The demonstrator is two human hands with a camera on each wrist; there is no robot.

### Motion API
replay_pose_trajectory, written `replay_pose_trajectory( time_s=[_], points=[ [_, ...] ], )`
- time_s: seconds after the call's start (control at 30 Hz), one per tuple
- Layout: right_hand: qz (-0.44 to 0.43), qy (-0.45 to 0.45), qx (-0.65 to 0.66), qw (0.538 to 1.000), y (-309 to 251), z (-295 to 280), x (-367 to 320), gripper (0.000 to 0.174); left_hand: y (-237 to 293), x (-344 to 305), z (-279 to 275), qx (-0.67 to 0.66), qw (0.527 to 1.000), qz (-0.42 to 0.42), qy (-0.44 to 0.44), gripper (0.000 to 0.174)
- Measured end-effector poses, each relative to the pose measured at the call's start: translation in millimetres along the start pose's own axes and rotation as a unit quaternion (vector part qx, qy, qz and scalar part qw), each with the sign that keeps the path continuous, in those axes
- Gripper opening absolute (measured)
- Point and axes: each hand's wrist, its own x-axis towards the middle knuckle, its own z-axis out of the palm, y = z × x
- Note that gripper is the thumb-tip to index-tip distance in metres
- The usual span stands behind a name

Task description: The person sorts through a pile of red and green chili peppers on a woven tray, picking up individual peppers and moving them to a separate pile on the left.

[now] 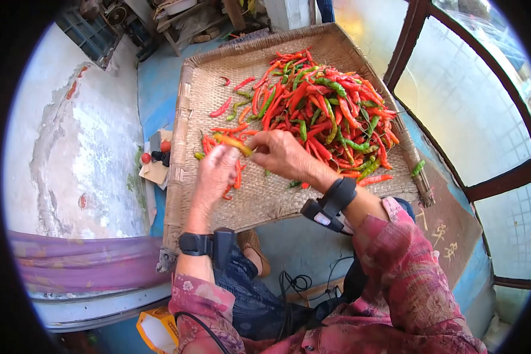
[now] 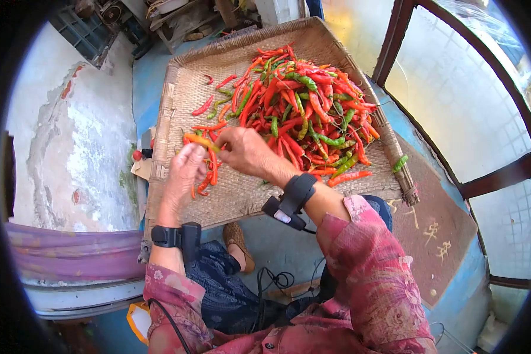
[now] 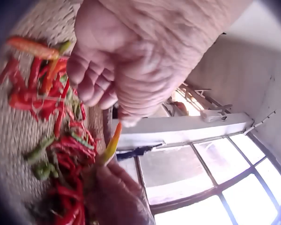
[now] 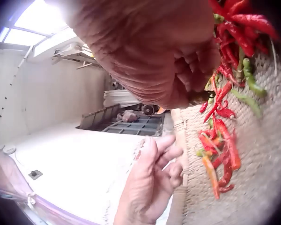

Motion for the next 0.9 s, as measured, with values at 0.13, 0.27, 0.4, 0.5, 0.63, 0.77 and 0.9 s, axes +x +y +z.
replay_pose_trajectory(
  time_s=[0.13, 0.27, 0.4, 0.5, 0.63, 0.77, 0.9],
  points=[
    [-0.029, 0.007, 0.089, 0.996, -14, -5, -5, 0.013, 17, 0, 27, -0.07, 0.997, 0.033, -0.026, 0.031],
    [-0.095, 0.163, -0.176, 0.966, -3, -53, 5, 0.011, 23, 5, 30, -0.139, 0.987, 0.077, 0.034, 0.028],
    [-0.004, 0.261, -0.408, 0.875, 4, -102, 8, 0.018, 25, 11, 36, -0.168, 0.981, 0.084, 0.042, 0.029],
    [-0.025, 0.234, -0.441, 0.866, 24, -109, 10, 0.019, 22, 15, 43, -0.184, 0.981, 0.065, 0.02, 0.028],
    [0.029, 0.174, -0.505, 0.845, 30, -111, 8, 0.018, 27, 18, 59, -0.167, 0.985, 0.046, -0.015, 0.028],
    [0.013, 0.182, -0.486, 0.855, 35, -115, 7, 0.021, 31, 16, 73, -0.131, 0.989, 0.036, -0.057, 0.03],
    [0.081, 0.245, -0.456, 0.851, 39, -125, 4, 0.021, 27, 20, 76, -0.089, 0.992, 0.056, -0.068, 0.031]
  ],
)
